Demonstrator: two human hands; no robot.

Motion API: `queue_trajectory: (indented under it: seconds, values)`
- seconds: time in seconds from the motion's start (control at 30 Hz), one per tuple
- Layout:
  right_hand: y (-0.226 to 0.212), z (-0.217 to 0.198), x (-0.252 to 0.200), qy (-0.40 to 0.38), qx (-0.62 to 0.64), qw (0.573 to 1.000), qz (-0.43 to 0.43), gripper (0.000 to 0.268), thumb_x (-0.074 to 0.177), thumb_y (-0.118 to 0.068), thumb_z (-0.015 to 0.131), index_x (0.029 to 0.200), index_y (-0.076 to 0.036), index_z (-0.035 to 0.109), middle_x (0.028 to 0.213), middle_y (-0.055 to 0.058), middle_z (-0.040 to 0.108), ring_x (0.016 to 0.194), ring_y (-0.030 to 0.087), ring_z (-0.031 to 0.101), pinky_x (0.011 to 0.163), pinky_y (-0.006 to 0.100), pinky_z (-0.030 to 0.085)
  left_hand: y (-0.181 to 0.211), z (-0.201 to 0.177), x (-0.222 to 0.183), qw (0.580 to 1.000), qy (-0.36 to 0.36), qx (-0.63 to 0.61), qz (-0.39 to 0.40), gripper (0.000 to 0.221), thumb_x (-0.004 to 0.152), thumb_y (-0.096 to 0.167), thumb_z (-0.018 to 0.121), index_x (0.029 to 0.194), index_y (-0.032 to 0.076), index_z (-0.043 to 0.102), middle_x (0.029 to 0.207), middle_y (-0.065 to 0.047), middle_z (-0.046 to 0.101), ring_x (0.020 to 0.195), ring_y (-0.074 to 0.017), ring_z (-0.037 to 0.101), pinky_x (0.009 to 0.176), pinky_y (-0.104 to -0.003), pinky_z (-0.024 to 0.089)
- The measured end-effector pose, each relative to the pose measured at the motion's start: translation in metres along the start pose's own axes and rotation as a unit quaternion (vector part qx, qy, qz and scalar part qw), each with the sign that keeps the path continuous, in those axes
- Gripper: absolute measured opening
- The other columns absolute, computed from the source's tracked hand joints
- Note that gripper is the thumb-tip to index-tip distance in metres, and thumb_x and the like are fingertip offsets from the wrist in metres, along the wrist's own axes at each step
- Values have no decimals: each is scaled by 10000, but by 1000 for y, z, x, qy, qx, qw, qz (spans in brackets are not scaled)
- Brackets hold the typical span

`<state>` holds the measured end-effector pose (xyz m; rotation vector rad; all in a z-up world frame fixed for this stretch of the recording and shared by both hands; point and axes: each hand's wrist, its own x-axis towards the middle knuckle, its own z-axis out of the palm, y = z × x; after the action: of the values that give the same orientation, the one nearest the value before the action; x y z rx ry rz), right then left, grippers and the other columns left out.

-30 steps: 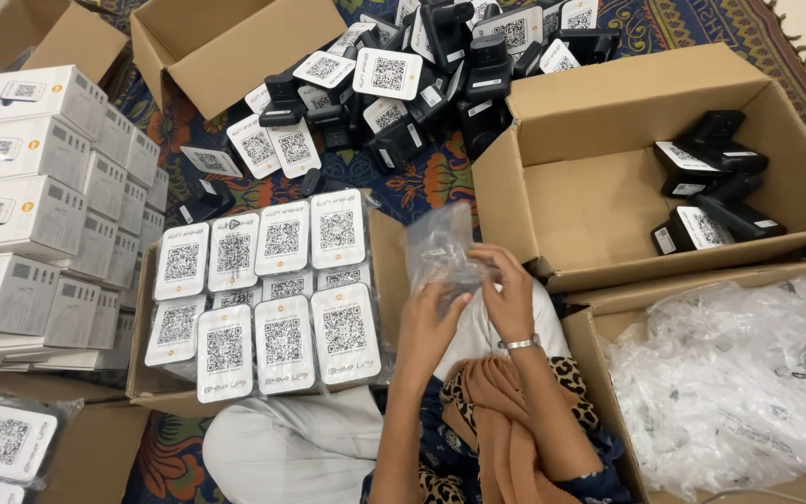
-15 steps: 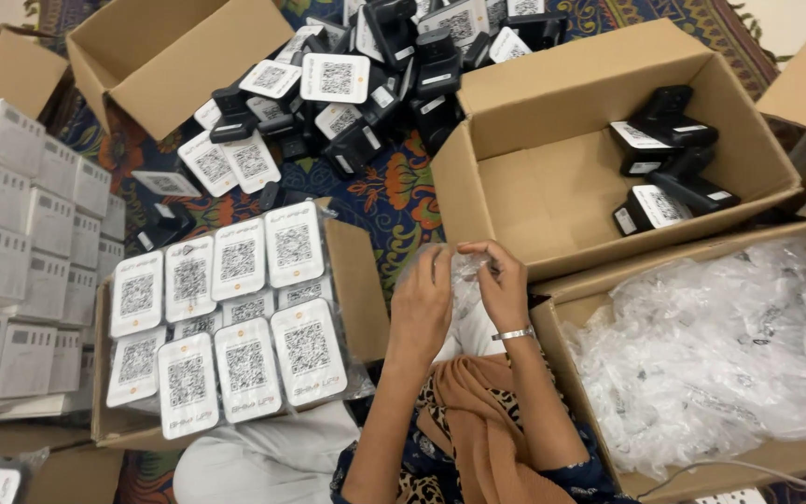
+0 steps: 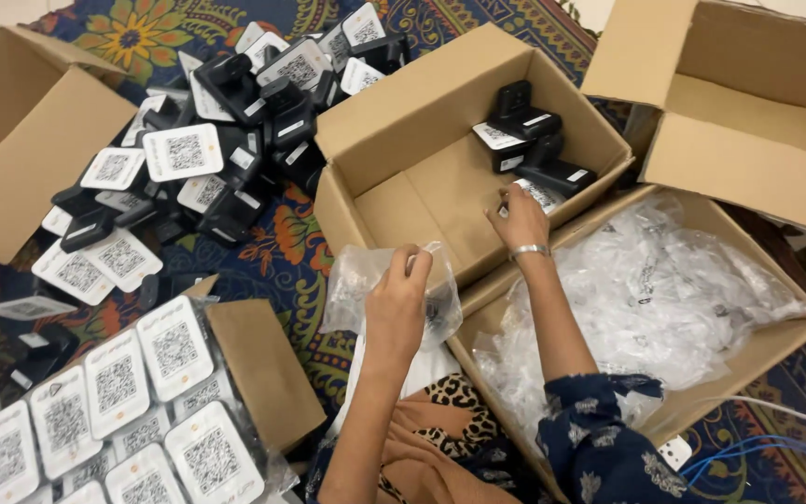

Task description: The person packs and organizes electronic QR-code scanning devices into boxes.

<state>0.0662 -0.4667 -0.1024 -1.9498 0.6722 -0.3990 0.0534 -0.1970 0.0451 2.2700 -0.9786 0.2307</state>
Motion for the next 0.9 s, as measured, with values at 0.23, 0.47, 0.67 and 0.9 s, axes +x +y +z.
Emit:
queue_trajectory:
  seconds: [0.23,0.47,0.67,0.9]
  values:
    - [79,6,92,-117,-496,857,82,589,951,-185,663,1495,-177,436,1419,213,516,1187,445,603,883,561,546,-11,24,1,999,-46,22,-9,234,821,-42,616,1038,43,636,1264,-131,631,986,-363,700,786,-468,559]
    - [124,25,132,-220,-575,774,-147,514,930,-84,630,1410,-240,530,1467,53,560,1294,384,567,963,457,561,-33,7,-17,997,-32,45,-53,276,790,-60,595,1034,43,673,1227,-135,657,1001,-369,698,814,-466,563]
    - [143,74,158,-228,-612,751,-100,516,791,-114,789,1277,-74,620,1272,154,697,1117,331,708,814,441,615,-45,-7,-32,994,-5,58,-90,321,828,-66,585,1105,45,703,1229,-118,673,999,-363,693,797,-463,558]
    - [-16,103,90,-370,-305,875,74,1032,482,-332,981,1317,58,518,1108,281,794,920,364,815,677,408,626,-57,-12,-45,993,25,74,-86,310,833,-56,604,1102,47,718,1213,-102,685,1012,-342,678,857,-443,551]
